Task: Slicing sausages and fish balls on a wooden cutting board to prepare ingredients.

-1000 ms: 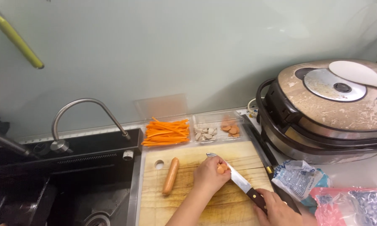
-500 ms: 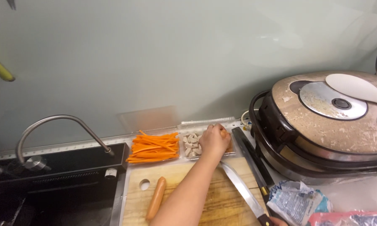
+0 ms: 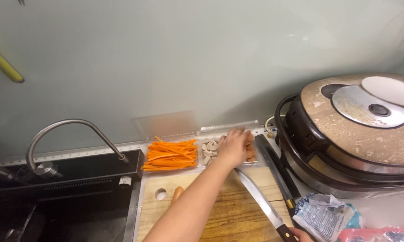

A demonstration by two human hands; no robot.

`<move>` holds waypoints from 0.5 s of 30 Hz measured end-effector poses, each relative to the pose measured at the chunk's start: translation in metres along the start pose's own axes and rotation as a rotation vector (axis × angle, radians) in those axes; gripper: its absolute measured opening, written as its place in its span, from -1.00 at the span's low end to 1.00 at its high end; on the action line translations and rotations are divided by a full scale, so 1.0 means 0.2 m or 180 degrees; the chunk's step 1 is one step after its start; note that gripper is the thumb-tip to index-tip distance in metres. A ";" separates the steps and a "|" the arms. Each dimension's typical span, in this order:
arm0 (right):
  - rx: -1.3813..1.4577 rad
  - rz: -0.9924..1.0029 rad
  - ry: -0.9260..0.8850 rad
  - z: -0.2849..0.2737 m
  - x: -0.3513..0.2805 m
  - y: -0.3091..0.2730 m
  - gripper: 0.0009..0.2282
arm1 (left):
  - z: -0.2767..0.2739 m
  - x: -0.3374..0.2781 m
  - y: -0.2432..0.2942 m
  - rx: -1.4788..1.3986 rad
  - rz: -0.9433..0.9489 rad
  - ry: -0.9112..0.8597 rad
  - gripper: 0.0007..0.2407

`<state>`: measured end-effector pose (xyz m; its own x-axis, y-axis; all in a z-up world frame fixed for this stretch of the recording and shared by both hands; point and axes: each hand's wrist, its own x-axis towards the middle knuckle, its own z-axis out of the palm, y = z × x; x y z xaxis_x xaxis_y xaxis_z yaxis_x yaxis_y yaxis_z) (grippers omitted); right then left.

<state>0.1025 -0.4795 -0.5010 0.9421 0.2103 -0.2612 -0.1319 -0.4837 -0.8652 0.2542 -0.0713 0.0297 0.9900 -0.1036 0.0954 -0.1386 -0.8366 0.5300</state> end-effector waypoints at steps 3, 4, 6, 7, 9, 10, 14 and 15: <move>0.0301 0.0064 0.0040 -0.09 0.24 0.00 -0.67 | 0.06 0.11 -0.06 0.0584 0.0734 -0.0366 -0.39; 0.0546 0.0131 0.0137 -0.10 0.22 0.01 -0.66 | 0.11 0.14 -0.09 0.0965 0.0990 -0.0579 -0.36; 0.1041 0.0262 0.0328 -0.12 0.19 0.04 -0.65 | -0.01 0.09 0.00 0.1198 0.0953 -0.0814 -0.45; 0.1291 0.0326 0.0422 -0.12 0.17 0.05 -0.65 | -0.07 0.06 0.04 0.1441 0.0910 -0.1046 -0.53; 0.1770 0.0477 0.0569 -0.10 0.11 0.09 -0.64 | -0.02 0.06 -0.02 0.1249 0.0948 -0.0961 -0.55; 0.2018 0.0567 0.0601 -0.04 0.08 0.10 -0.63 | -0.01 0.03 -0.08 0.1081 0.0957 -0.0876 -0.58; 0.0001 -0.0198 0.1511 -0.01 -0.37 -0.93 -0.42 | -0.20 -0.29 -0.27 0.0397 0.1127 -0.0109 -0.61; -0.0351 -0.0598 0.1754 -0.01 -0.45 -1.15 -0.52 | -0.30 -0.43 -0.29 0.0366 0.0635 -0.0166 -0.66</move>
<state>0.0487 -0.3892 -0.2763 0.9713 -0.1572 0.1785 0.0576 -0.5727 -0.8177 0.1750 0.0190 0.0417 0.9436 -0.2984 0.1433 -0.3310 -0.8523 0.4051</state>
